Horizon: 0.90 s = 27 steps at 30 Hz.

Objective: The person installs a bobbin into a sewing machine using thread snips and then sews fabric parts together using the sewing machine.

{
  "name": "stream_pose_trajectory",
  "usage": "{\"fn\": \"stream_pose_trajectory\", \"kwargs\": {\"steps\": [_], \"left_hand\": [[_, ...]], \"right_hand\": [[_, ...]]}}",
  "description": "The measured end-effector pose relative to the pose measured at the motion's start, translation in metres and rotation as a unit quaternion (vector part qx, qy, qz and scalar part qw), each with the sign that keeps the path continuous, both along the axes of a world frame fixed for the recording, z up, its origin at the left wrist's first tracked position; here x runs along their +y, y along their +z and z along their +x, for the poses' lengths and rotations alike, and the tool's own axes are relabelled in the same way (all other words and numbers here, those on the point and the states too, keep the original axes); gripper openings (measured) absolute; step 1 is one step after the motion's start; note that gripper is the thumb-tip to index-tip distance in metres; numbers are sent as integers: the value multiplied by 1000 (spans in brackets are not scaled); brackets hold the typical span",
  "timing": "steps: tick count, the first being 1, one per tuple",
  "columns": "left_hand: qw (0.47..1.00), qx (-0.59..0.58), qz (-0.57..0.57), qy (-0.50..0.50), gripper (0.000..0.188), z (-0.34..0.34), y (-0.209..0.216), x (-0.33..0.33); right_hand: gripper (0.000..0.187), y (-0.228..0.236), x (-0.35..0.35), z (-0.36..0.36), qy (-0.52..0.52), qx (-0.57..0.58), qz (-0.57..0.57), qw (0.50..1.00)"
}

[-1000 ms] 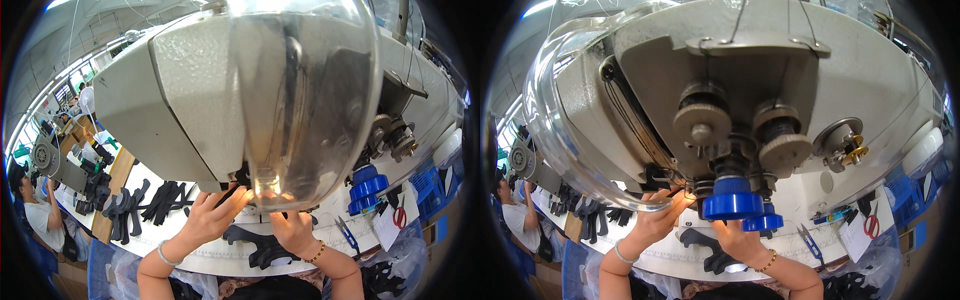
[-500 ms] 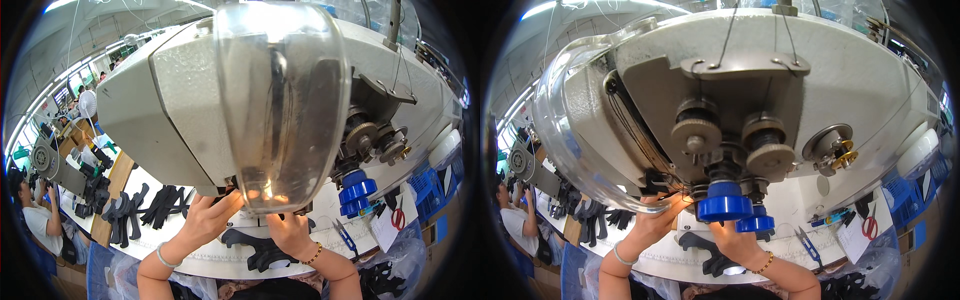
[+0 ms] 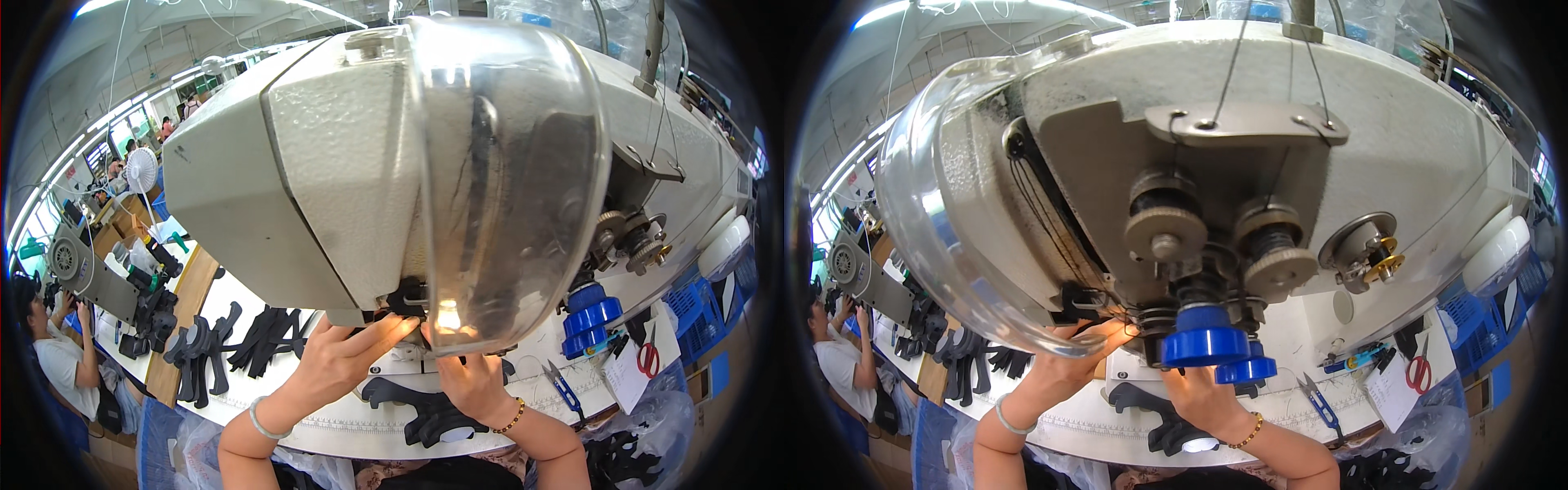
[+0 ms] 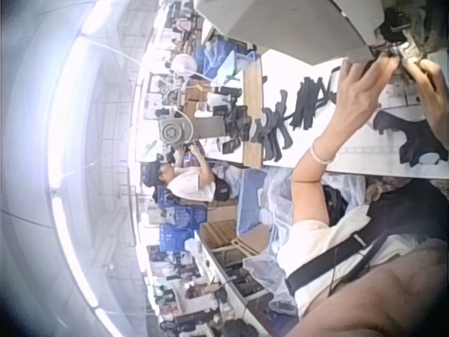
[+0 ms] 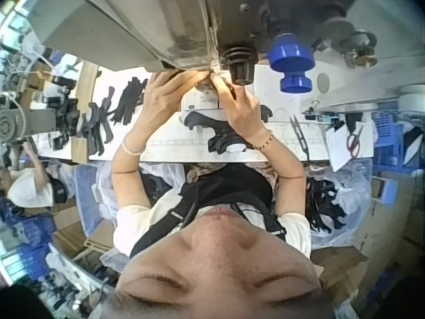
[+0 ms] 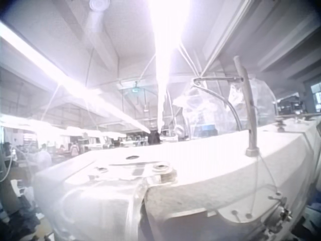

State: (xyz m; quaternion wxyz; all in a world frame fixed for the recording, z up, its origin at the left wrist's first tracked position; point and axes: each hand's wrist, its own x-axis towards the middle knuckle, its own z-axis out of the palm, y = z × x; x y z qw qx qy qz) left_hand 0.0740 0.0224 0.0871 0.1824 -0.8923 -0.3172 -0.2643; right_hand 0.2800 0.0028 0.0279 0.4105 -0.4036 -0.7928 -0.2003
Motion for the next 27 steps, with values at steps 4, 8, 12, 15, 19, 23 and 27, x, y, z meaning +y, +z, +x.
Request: {"fn": "stream_pose_trajectory", "kwargs": {"steps": [4,8,12,15,19,23,27], "left_hand": [[1000,18,-16,20,55,3,5,-2],[1000,-10,2,9,52,1,5,0],[1000,-24,5,6,47,-2,-1,4],[1000,-20,20,5,46,-1,0,3],[999,-48,1,-5,46,-2,-2,3],[999,-39,9,1,45,0,-4,5],[997,-70,14,-19,43,-2,-11,9]], "right_hand": [[43,2,2,-1,-1,-4,0,1000],[42,7,-2,-3,4,3,-16,1000],[42,10,-3,-4,-12,-13,-24,1000],[41,10,-4,-2,-30,-16,-1,999],[38,2,0,3,-6,2,-4,1000],[30,-3,4,9,33,23,46,998],[24,1,2,7,39,13,40,998]]}}
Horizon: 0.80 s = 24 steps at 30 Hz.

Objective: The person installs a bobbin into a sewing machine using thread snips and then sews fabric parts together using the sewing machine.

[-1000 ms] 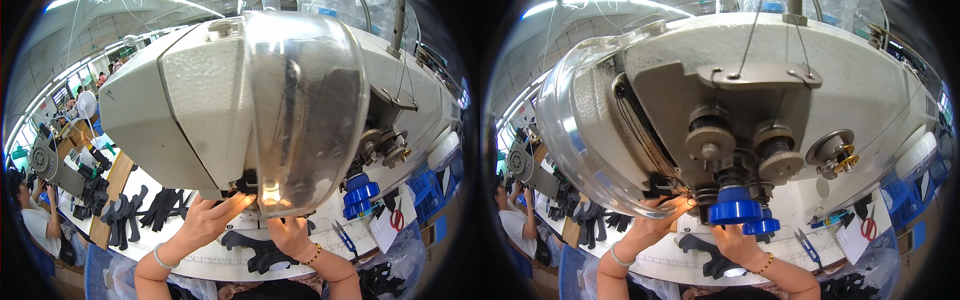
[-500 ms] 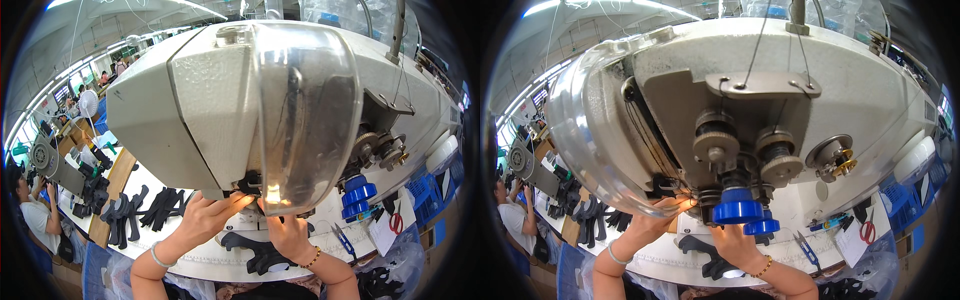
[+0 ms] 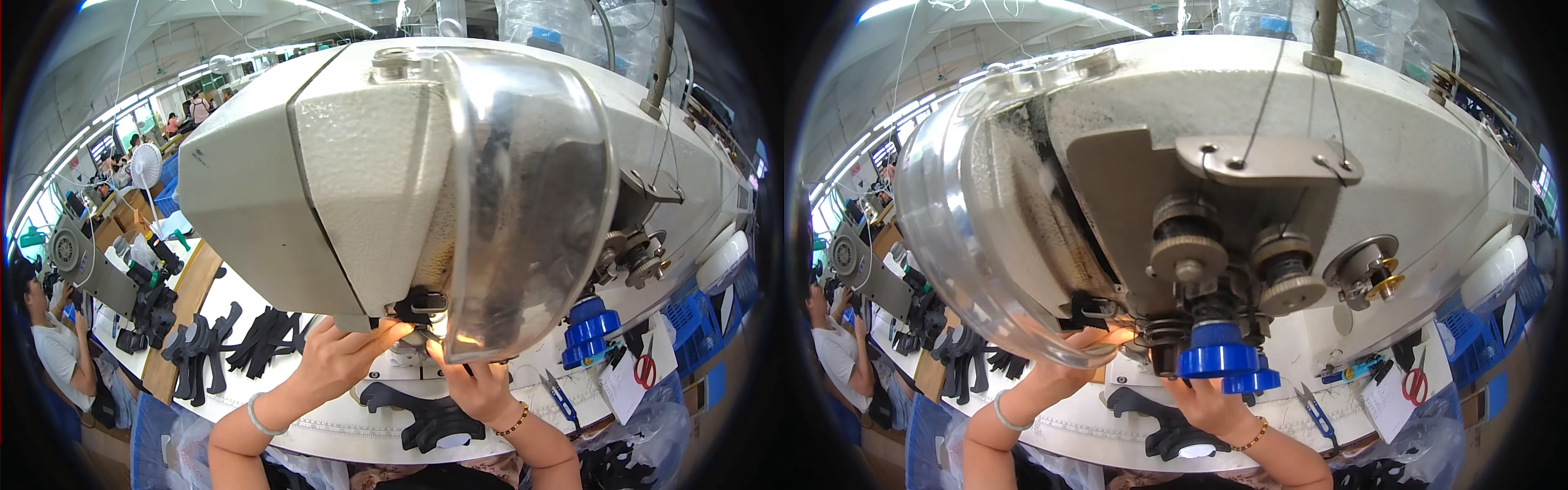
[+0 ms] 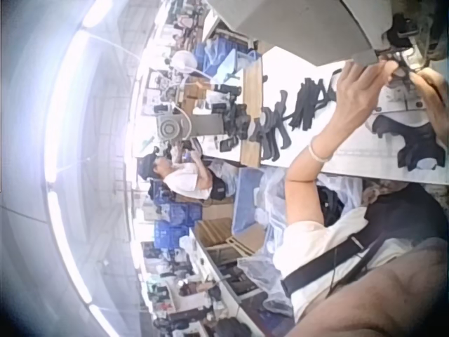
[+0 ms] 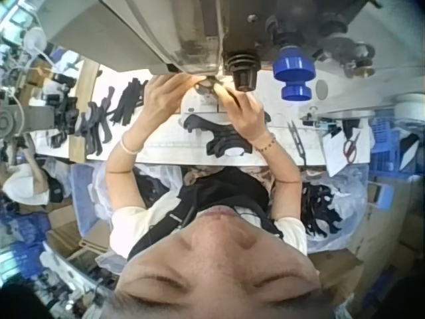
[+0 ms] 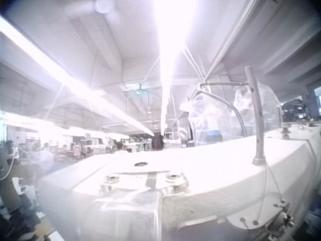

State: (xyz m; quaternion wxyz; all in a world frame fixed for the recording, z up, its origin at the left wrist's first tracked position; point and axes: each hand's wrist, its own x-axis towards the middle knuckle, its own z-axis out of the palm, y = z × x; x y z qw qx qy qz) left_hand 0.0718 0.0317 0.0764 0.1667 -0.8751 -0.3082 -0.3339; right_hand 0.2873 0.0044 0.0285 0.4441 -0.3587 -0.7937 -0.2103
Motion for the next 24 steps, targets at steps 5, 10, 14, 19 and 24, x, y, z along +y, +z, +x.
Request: {"fn": "stream_pose_trajectory", "kwargs": {"steps": [5,10,14,19,24], "left_hand": [[1000,-24,-16,-5,40,0,1,-1],[1000,-3,17,-7,36,2,6,0],[998,-16,53,-33,31,-5,-5,15],[989,-103,-87,-52,21,-26,-48,40],[989,-132,-53,-46,21,-11,-24,34]], "right_hand": [[22,1,1,0,5,14,-15,1000],[23,5,2,0,10,19,-1,1000],[27,3,2,-2,2,9,-2,1000],[31,-6,1,-4,-6,-11,9,1000],[30,-18,6,0,-4,-20,6,1000]]}}
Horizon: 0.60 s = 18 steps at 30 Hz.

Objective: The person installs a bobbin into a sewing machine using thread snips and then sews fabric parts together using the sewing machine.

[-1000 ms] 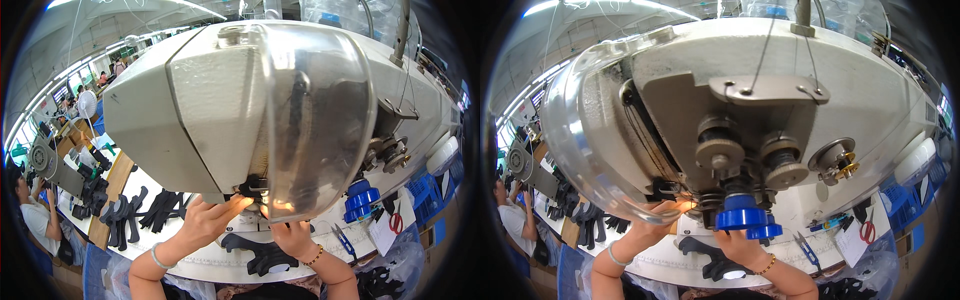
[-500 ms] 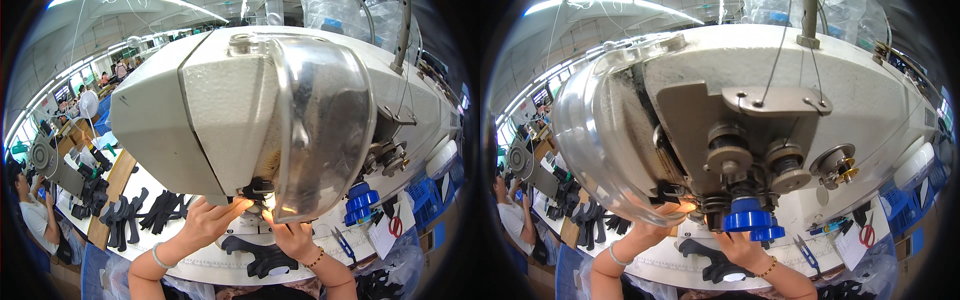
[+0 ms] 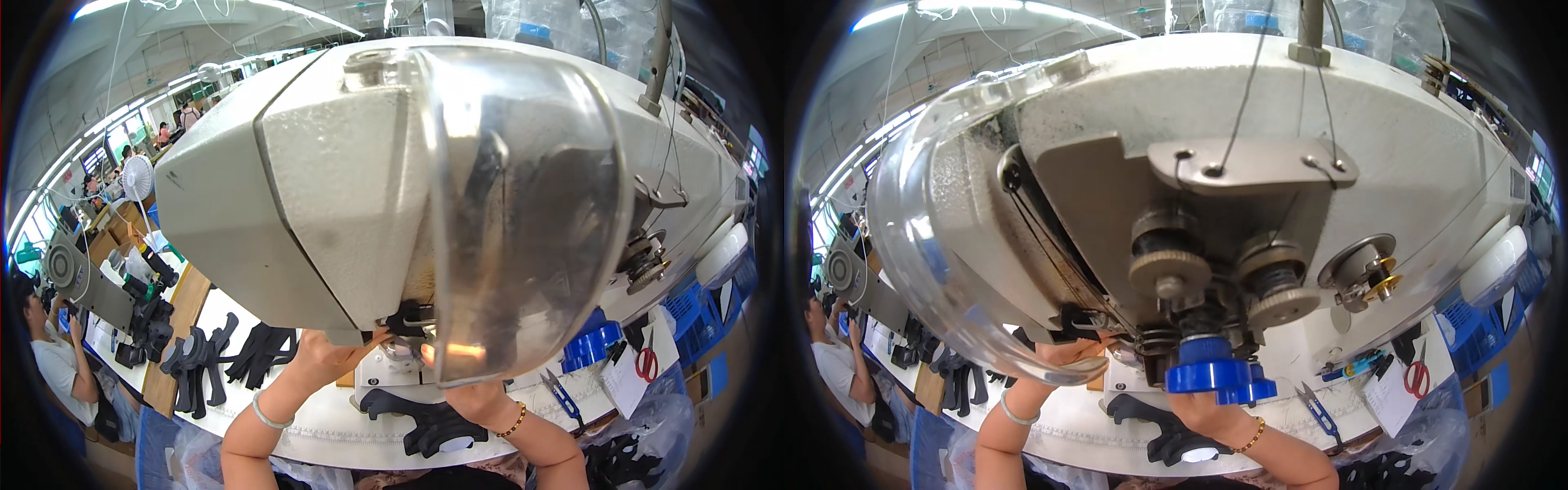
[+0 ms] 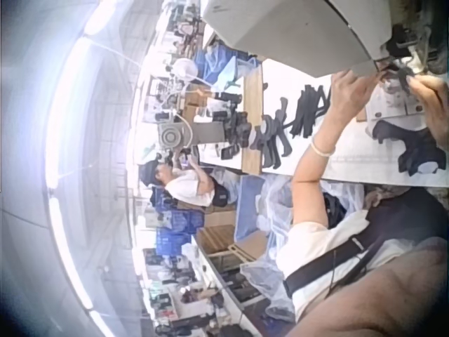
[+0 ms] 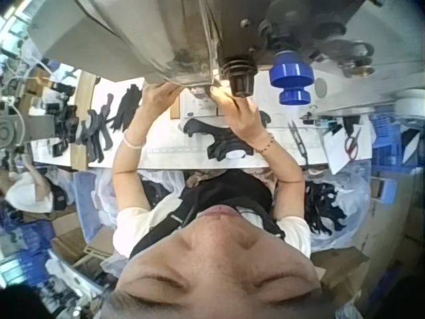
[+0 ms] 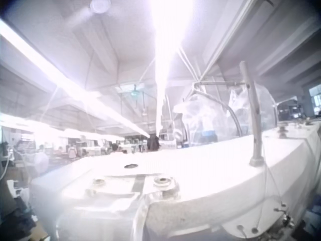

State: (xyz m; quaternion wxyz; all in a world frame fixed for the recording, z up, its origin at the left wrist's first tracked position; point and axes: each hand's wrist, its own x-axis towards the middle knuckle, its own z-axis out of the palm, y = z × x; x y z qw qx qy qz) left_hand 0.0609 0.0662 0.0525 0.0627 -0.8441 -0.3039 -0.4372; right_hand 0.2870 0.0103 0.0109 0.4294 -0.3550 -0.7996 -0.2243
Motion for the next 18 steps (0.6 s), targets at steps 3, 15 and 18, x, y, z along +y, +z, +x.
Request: {"fn": "stream_pose_trajectory", "kwargs": {"steps": [3,15,18], "left_hand": [[999,9,41,1,20,5,15,-4],[997,7,-47,-56,45,1,21,-12],[998,16,-30,-53,34,8,25,-17]], "right_hand": [[32,-2,-1,2,29,36,-63,997],[26,29,1,-5,58,45,32,997],[24,27,-7,-3,60,106,-23,992]]}}
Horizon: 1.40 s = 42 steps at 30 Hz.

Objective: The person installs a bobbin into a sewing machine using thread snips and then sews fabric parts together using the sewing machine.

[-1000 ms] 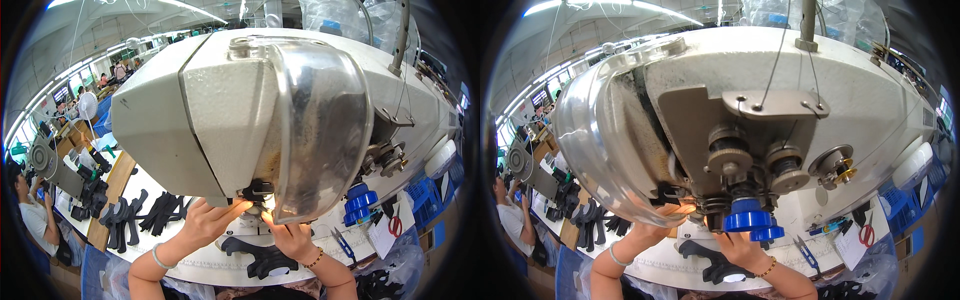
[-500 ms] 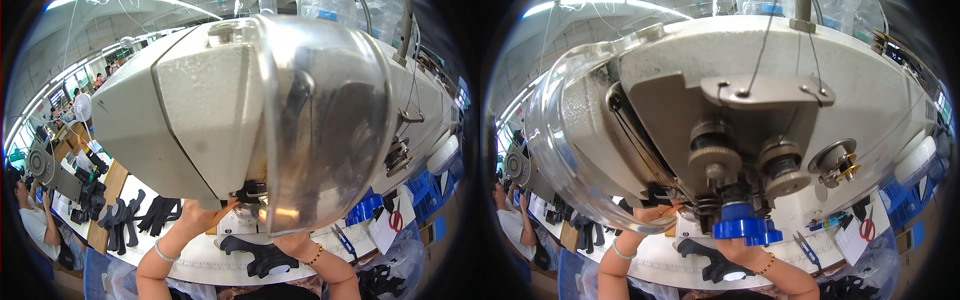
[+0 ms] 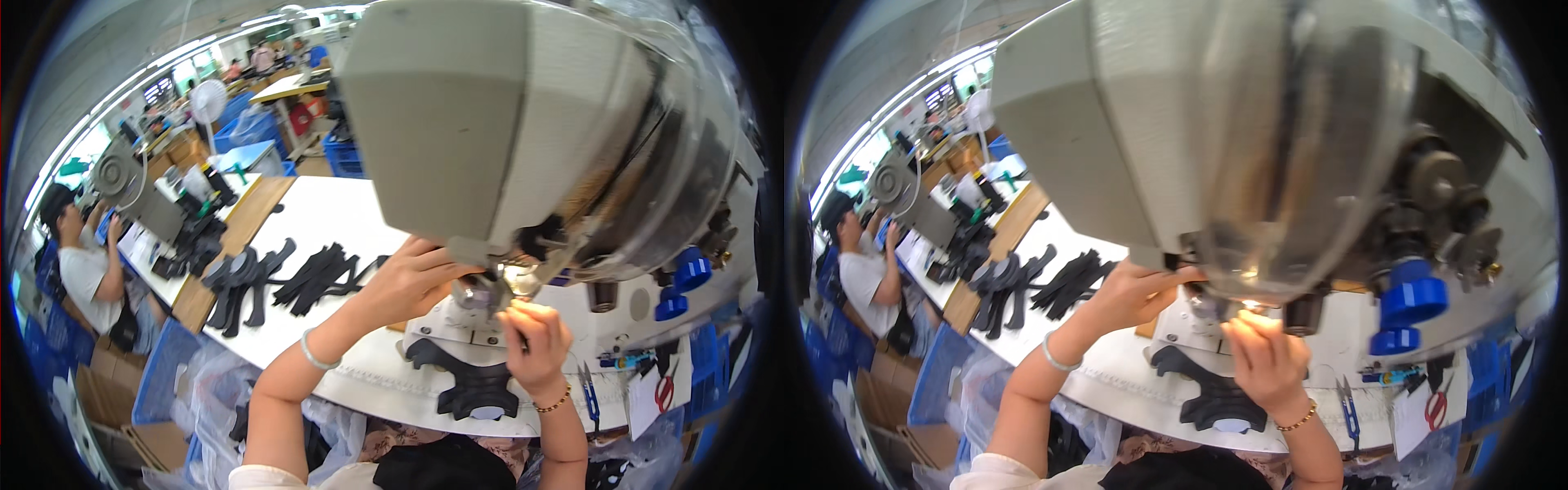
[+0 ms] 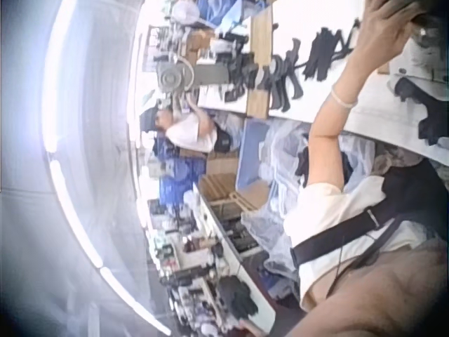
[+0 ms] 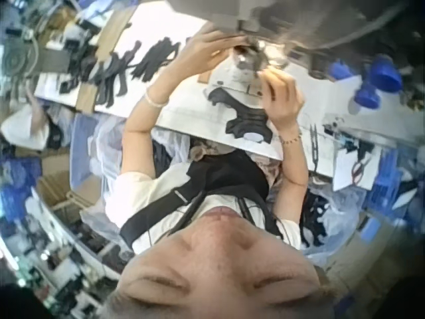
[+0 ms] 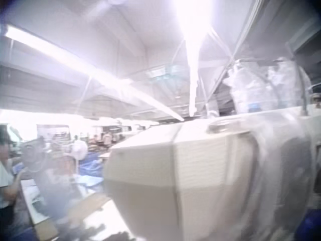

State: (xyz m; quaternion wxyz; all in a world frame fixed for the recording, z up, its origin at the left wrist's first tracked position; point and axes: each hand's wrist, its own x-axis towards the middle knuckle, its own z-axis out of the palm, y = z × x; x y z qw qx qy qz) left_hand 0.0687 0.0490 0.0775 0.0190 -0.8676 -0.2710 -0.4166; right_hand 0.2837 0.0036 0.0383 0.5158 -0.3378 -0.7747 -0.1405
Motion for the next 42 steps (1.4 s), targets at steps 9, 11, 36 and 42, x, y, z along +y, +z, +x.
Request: {"fn": "stream_pose_trajectory", "kwargs": {"steps": [9,11,36,42], "left_hand": [[946,6,72,317,54,-53,-15,-18],[878,37,146,454,49,-101,-6,-21],[914,27,-340,220,17,-110,-117,0],[934,269,-81,219,9,-106,-127,16]], "right_hand": [[16,7,22,17,-224,-22,-20,974],[30,9,15,27,-190,43,-1,981],[40,-69,-56,31,58,-247,-173,952],[37,-23,-54,40,21,-233,-103,967]]}}
